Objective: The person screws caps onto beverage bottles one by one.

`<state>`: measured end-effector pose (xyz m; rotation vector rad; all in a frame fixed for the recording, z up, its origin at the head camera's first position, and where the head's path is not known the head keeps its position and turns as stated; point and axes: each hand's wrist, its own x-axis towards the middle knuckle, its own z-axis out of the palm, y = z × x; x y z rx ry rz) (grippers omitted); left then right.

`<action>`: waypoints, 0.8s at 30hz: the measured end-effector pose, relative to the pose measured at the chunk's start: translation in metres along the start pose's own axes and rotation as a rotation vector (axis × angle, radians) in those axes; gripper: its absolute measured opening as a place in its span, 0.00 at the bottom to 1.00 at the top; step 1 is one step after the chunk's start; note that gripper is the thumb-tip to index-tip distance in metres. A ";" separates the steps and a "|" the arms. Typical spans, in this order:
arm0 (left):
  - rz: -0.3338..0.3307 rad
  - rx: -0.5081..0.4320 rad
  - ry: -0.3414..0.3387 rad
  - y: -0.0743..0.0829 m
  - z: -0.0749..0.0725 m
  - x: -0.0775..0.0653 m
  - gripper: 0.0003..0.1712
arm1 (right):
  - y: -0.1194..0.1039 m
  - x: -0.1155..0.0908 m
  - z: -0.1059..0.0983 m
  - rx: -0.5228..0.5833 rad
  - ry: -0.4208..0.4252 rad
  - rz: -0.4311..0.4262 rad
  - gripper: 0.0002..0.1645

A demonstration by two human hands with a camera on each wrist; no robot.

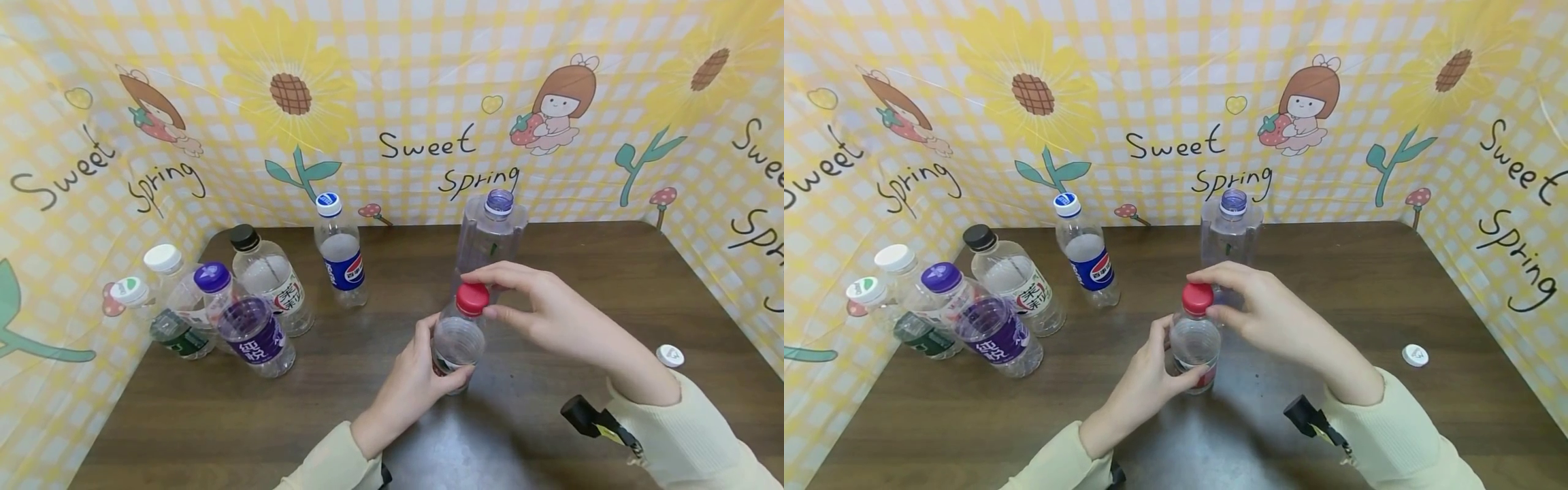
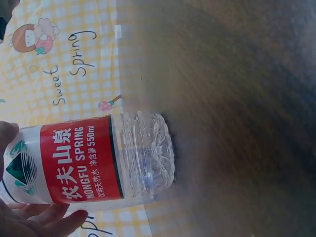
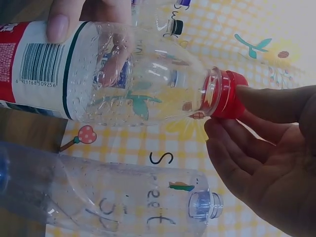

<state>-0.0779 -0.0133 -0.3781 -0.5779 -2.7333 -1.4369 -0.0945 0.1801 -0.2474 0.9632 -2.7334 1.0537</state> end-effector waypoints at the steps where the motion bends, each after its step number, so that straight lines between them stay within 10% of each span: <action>1: -0.001 0.000 0.001 0.000 0.000 0.000 0.44 | 0.000 0.000 0.000 0.006 0.006 0.011 0.24; 24: 0.008 0.007 -0.003 0.000 -0.001 0.001 0.44 | 0.003 0.005 0.003 0.044 0.006 0.054 0.24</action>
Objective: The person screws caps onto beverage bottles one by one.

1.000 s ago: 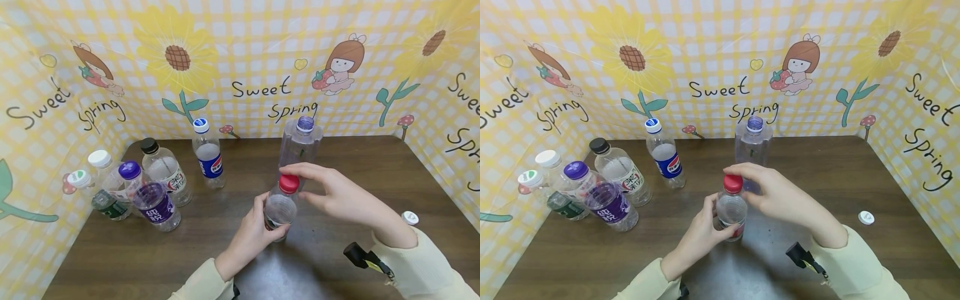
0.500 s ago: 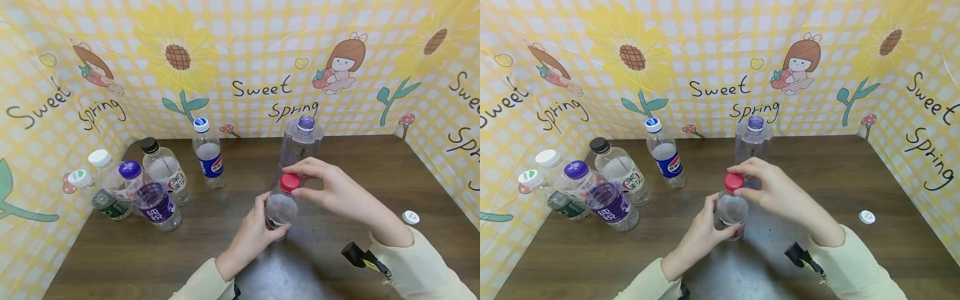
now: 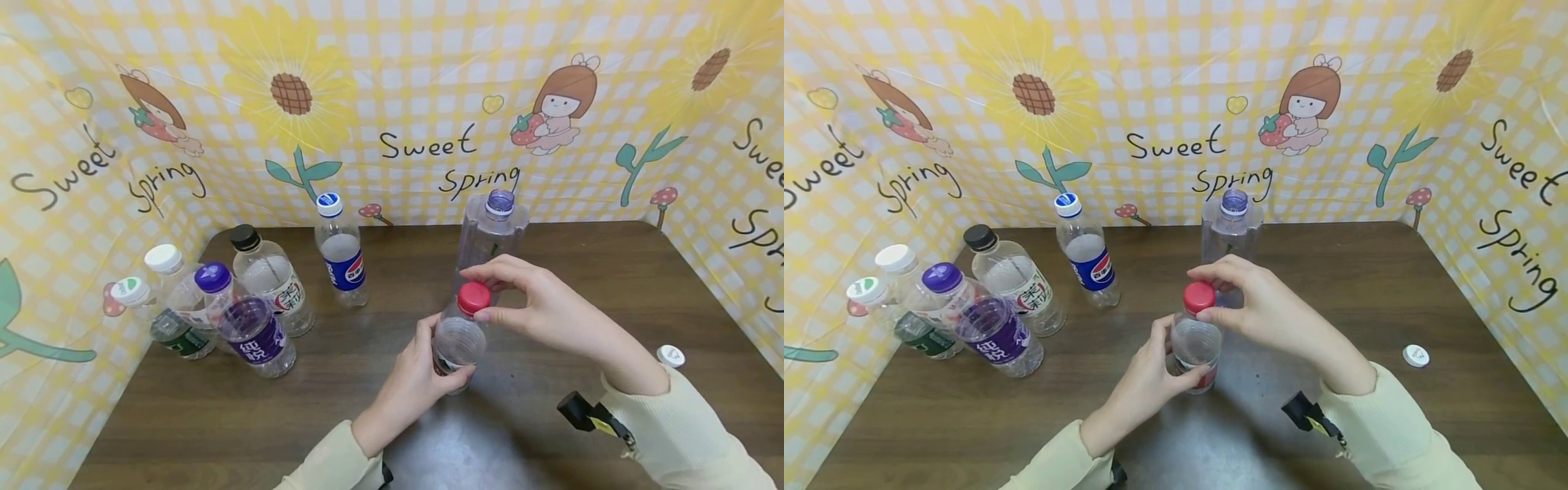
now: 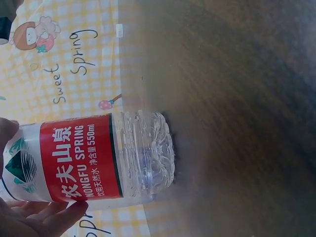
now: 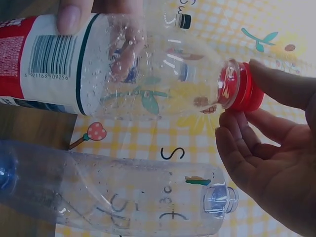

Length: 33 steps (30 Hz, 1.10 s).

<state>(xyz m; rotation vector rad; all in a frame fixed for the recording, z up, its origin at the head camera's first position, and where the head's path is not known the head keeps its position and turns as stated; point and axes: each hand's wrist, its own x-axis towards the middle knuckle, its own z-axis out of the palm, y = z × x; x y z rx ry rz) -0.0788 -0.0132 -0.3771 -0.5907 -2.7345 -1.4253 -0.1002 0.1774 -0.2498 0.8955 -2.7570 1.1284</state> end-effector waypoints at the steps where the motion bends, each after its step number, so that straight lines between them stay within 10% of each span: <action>1: -0.004 -0.003 -0.004 0.000 0.000 0.000 0.44 | 0.000 0.000 0.000 0.001 -0.008 0.004 0.24; 22: -0.060 -0.015 0.091 0.003 0.005 0.000 0.41 | -0.006 0.001 0.024 -0.070 0.251 0.097 0.17; 33: -0.065 -0.002 0.056 0.001 0.002 0.003 0.42 | 0.004 0.000 0.010 -0.034 0.070 -0.024 0.28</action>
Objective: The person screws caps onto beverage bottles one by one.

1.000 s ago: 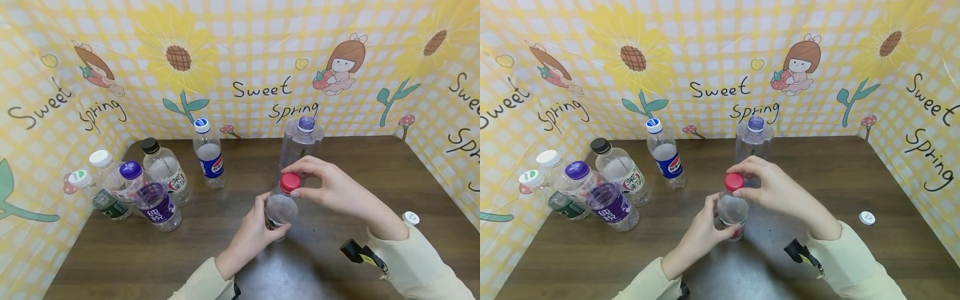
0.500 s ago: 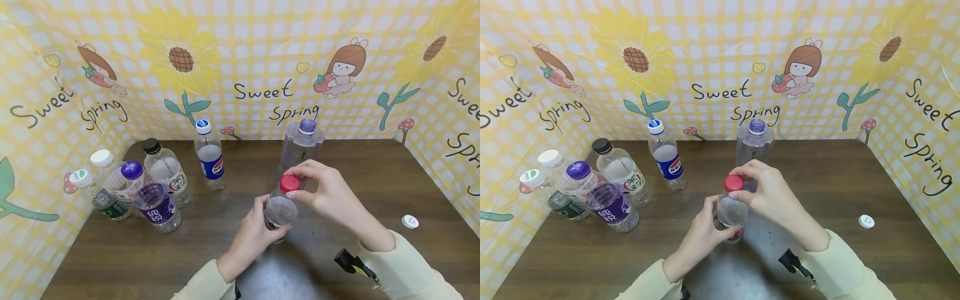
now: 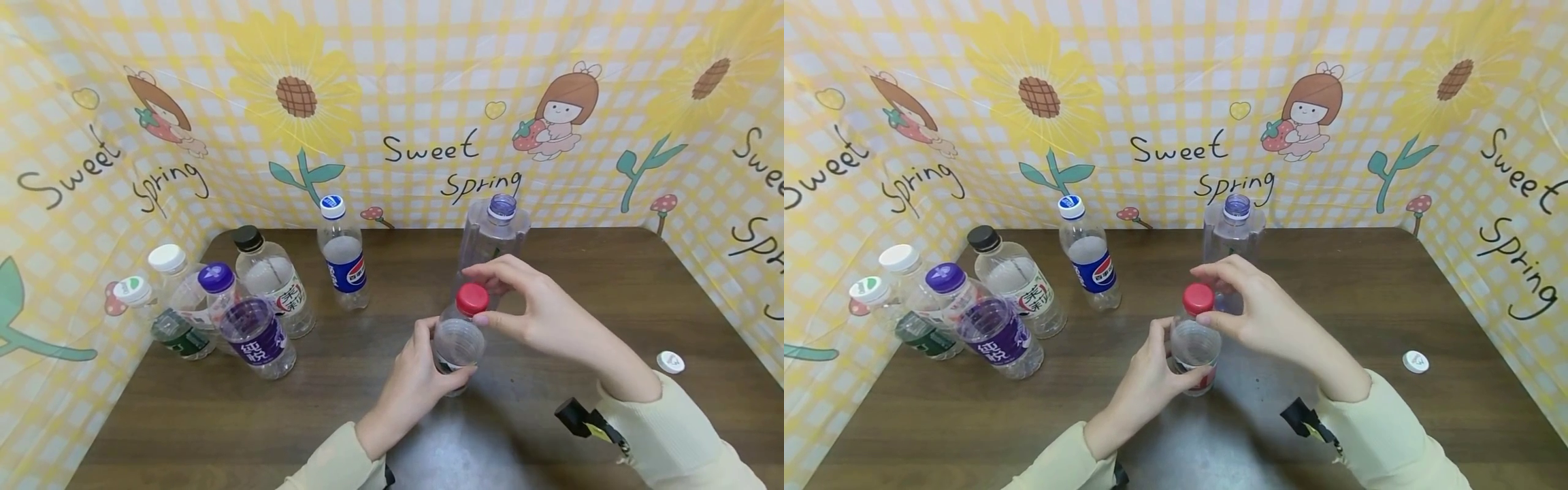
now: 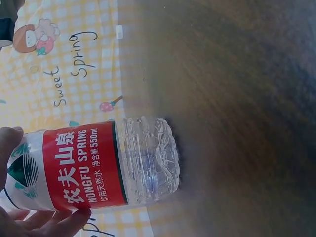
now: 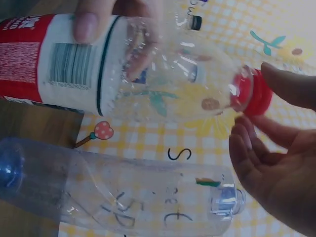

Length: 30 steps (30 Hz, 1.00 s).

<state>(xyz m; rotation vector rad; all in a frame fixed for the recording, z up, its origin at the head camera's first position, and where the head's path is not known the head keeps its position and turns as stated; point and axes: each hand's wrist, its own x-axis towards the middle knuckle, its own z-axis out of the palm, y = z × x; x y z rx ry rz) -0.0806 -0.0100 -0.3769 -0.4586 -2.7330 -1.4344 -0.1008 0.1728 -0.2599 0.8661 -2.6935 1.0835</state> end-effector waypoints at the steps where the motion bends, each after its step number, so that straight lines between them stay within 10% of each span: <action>1: -0.006 0.000 -0.007 0.000 0.000 0.000 0.42 | 0.001 0.000 -0.002 0.004 -0.015 -0.023 0.28; 16: -0.040 0.013 -0.041 0.002 -0.001 0.003 0.43 | 0.002 0.004 -0.007 -0.013 -0.103 -0.152 0.22; 30: -0.079 0.035 0.046 0.007 0.003 0.000 0.42 | -0.003 0.004 0.008 -0.035 0.077 0.021 0.19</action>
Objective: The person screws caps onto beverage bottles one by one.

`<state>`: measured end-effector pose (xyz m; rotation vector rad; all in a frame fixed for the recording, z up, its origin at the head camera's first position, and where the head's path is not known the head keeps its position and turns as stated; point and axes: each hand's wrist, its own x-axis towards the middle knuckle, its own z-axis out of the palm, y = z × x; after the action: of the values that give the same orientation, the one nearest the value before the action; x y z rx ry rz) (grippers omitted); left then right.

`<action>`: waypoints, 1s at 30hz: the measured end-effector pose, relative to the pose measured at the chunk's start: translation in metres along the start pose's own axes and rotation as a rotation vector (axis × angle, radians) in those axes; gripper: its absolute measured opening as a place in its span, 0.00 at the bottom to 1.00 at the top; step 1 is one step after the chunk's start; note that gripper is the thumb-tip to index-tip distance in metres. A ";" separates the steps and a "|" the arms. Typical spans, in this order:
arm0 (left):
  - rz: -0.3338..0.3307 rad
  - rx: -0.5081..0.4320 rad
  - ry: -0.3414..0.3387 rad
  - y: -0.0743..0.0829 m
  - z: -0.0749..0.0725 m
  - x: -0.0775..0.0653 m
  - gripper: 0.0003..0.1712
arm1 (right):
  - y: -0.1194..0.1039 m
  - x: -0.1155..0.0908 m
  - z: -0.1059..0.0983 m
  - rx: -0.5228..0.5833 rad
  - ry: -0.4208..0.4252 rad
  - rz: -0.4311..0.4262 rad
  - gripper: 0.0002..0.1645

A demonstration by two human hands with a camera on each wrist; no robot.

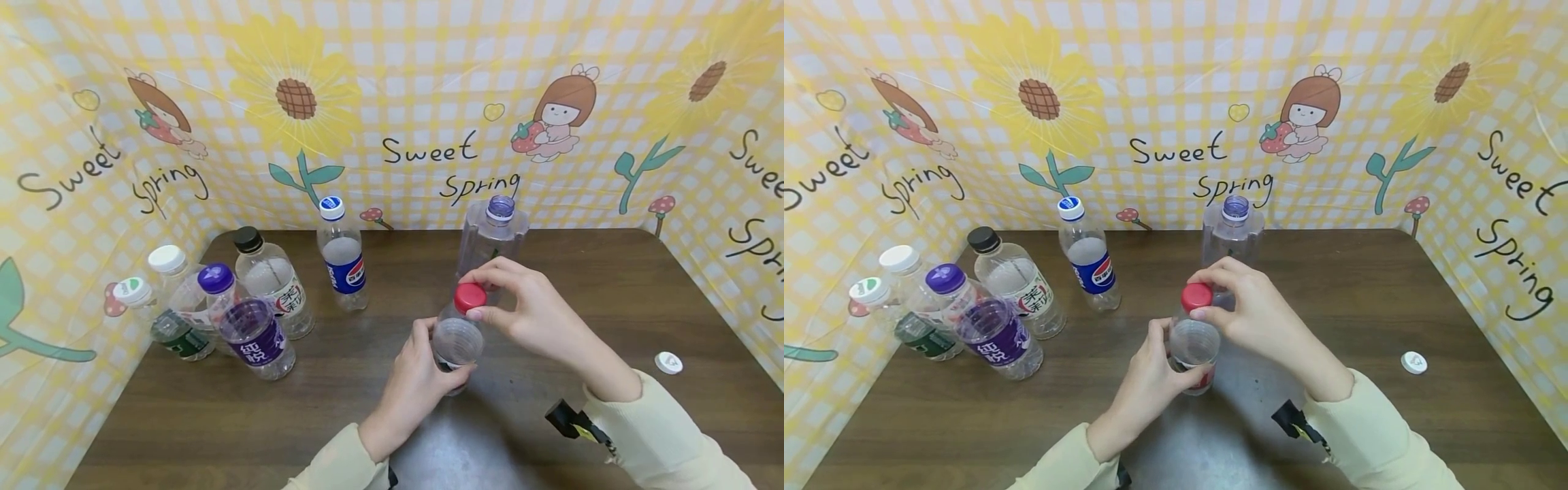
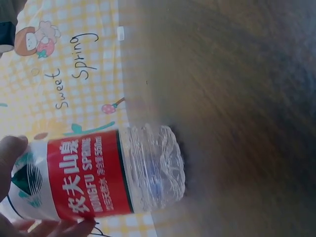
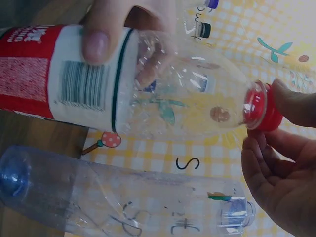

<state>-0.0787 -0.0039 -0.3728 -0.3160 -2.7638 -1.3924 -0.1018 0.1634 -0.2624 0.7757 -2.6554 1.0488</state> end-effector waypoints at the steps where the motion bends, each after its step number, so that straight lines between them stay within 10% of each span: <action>1: -0.003 0.012 0.017 0.001 0.001 0.000 0.42 | -0.001 0.000 0.001 0.006 0.011 0.014 0.19; 11: -0.016 0.182 0.181 0.005 0.007 0.000 0.40 | -0.002 -0.001 0.014 0.048 0.104 0.115 0.16; 17: -0.032 0.188 0.164 0.003 0.007 0.001 0.41 | -0.004 0.000 0.014 0.027 0.106 0.130 0.16; 30: 0.008 0.133 0.123 0.000 0.005 0.002 0.41 | 0.011 0.007 -0.012 0.009 -0.147 -0.198 0.23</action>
<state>-0.0805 0.0000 -0.3758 -0.2283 -2.7336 -1.1768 -0.1134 0.1757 -0.2576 1.1317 -2.6247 0.9875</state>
